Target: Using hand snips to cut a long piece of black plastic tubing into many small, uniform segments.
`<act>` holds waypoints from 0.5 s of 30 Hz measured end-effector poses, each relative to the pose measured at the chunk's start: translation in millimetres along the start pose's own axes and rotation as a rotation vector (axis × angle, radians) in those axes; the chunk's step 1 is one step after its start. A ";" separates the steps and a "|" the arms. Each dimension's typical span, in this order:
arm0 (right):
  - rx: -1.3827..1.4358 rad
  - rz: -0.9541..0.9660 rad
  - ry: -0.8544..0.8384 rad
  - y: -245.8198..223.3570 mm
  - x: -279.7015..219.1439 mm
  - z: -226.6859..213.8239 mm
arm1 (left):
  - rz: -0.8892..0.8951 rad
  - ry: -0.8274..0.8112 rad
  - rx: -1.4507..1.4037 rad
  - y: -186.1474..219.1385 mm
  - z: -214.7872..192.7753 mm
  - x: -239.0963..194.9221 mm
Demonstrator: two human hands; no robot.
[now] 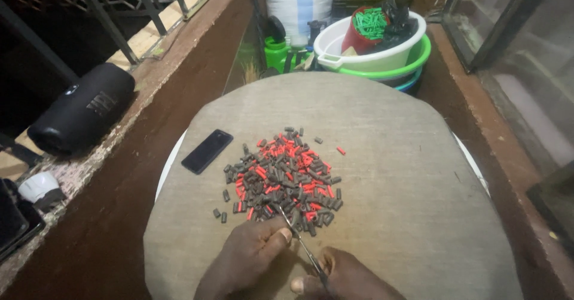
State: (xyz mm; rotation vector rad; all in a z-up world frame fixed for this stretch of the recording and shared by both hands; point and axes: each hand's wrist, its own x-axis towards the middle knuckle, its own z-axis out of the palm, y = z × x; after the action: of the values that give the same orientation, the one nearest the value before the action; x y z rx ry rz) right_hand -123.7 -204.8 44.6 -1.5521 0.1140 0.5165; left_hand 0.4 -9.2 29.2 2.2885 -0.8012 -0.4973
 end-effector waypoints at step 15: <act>-0.103 0.295 0.258 8.7 10.9 1.6 | 0.040 -0.008 -0.043 -6.9 -2.2 2.3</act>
State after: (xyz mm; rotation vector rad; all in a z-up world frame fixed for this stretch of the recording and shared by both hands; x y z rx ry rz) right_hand -117.8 -201.2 32.5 -1.7086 0.5276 0.5571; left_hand 6.1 -5.6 25.7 2.2282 -0.8307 -0.5007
